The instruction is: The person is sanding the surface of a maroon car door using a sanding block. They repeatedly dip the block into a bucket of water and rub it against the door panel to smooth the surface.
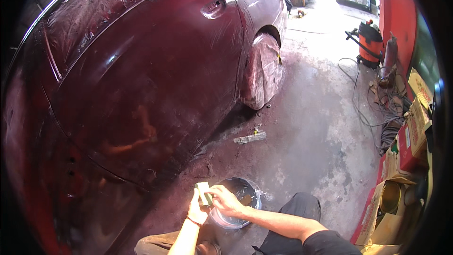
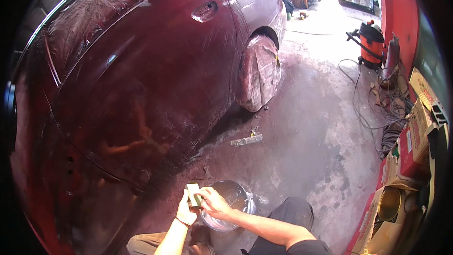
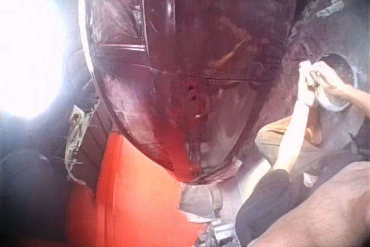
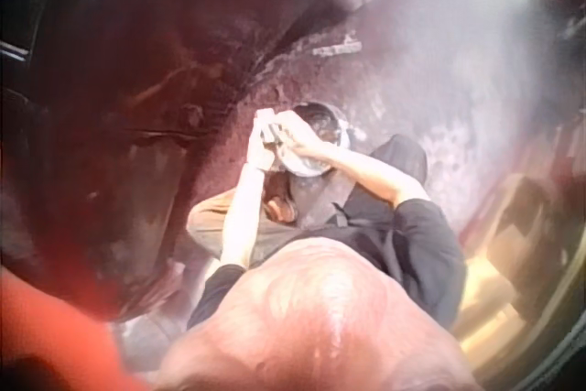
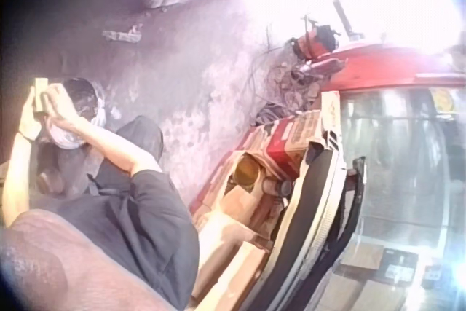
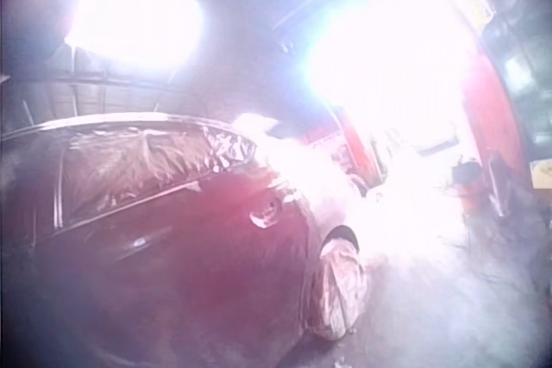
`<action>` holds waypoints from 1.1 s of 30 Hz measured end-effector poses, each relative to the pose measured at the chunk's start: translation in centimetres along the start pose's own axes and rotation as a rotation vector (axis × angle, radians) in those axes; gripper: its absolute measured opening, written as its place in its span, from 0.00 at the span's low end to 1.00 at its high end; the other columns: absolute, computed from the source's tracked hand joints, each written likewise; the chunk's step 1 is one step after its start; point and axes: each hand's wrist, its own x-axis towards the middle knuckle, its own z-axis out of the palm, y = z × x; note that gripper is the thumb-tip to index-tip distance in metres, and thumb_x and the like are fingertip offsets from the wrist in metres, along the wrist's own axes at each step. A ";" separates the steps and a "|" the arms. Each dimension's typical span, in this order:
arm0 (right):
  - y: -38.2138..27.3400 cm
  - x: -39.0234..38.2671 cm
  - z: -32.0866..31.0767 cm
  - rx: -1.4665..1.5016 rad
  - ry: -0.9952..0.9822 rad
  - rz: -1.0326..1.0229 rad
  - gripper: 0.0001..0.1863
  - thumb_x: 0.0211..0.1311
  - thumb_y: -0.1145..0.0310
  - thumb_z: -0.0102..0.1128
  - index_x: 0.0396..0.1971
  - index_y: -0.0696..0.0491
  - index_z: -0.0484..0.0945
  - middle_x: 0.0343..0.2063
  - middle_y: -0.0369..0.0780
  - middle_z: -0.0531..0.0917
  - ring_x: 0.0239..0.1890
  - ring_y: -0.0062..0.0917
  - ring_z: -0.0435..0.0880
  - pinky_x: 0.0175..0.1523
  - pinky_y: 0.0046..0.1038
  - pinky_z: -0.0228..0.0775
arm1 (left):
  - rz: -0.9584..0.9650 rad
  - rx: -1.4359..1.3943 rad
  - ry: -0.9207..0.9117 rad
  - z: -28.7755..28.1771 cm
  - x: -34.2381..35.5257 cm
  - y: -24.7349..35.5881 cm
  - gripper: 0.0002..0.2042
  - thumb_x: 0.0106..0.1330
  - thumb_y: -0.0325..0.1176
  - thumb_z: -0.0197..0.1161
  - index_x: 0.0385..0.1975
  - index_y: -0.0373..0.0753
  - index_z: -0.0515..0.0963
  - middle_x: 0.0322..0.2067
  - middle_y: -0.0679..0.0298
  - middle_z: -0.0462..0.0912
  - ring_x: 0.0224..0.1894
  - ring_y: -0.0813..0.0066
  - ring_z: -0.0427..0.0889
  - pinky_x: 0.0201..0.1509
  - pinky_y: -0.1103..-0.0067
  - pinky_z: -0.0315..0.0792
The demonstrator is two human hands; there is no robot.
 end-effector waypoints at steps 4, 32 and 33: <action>-1.4 0.9 -1.9 0.142 0.125 0.459 0.22 0.75 0.57 0.73 0.58 0.54 0.81 0.57 0.46 0.84 0.54 0.32 0.88 0.62 0.36 0.81 | 0.006 0.460 -0.050 3.3 0.7 1.2 0.24 0.85 0.58 0.57 0.65 0.46 0.81 0.57 0.71 0.87 0.57 0.79 0.84 0.63 0.72 0.78; -1.4 -0.3 -7.2 0.746 0.187 0.726 0.35 0.74 0.62 0.73 0.73 0.56 0.67 0.68 0.49 0.80 0.64 0.32 0.83 0.61 0.39 0.84 | -0.128 -0.053 -0.367 1.7 2.4 -2.3 0.30 0.88 0.53 0.50 0.78 0.39 0.68 0.68 0.57 0.81 0.68 0.65 0.82 0.73 0.61 0.77; -1.9 0.2 -7.0 0.757 0.181 0.732 0.35 0.73 0.61 0.74 0.72 0.57 0.68 0.67 0.48 0.80 0.63 0.30 0.84 0.61 0.37 0.84 | -0.139 -0.114 -0.424 0.9 2.6 -2.3 0.31 0.88 0.55 0.48 0.79 0.41 0.67 0.69 0.57 0.80 0.70 0.65 0.80 0.74 0.60 0.77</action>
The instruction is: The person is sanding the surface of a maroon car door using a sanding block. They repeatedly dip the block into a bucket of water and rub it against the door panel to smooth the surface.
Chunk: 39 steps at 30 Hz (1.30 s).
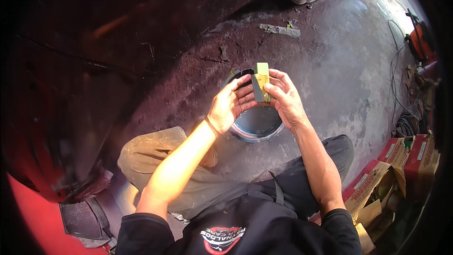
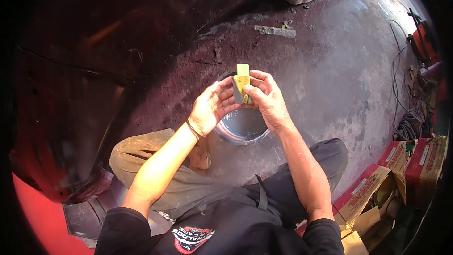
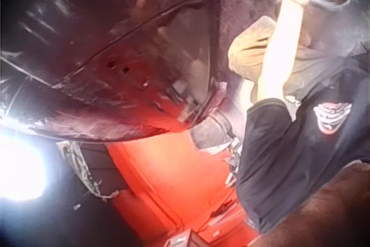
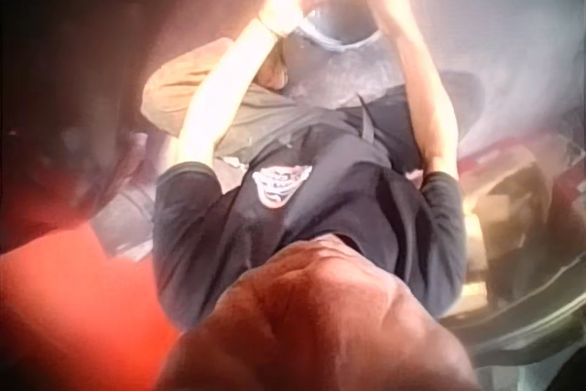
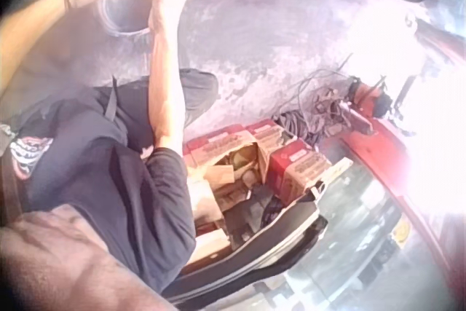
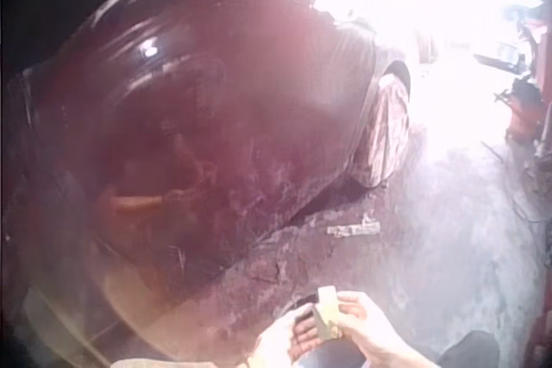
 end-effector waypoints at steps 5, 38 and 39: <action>1.4 0.7 2.0 -0.521 0.098 -0.111 0.41 0.63 0.54 0.83 0.70 0.54 0.72 0.63 0.42 0.79 0.55 0.25 0.82 0.61 0.35 0.83 | 0.052 0.171 0.039 3.5 -1.3 0.5 0.34 0.84 0.56 0.60 0.78 0.38 0.66 0.69 0.55 0.78 0.73 0.62 0.78 0.80 0.62 0.73; 3.0 -1.3 2.4 -0.800 0.145 -0.492 0.32 0.65 0.65 0.78 0.66 0.53 0.75 0.61 0.45 0.78 0.53 0.32 0.86 0.55 0.35 0.86 | 0.101 0.112 0.096 3.8 0.0 0.4 0.28 0.92 0.47 0.40 0.85 0.44 0.59 0.77 0.59 0.71 0.77 0.68 0.73 0.83 0.67 0.67; 3.1 -1.2 2.4 -0.812 0.144 -0.511 0.32 0.65 0.65 0.78 0.66 0.53 0.75 0.61 0.46 0.78 0.53 0.32 0.86 0.55 0.35 0.86 | 0.109 0.124 0.092 3.9 0.0 0.4 0.28 0.92 0.47 0.39 0.85 0.43 0.58 0.77 0.59 0.70 0.77 0.68 0.72 0.83 0.67 0.66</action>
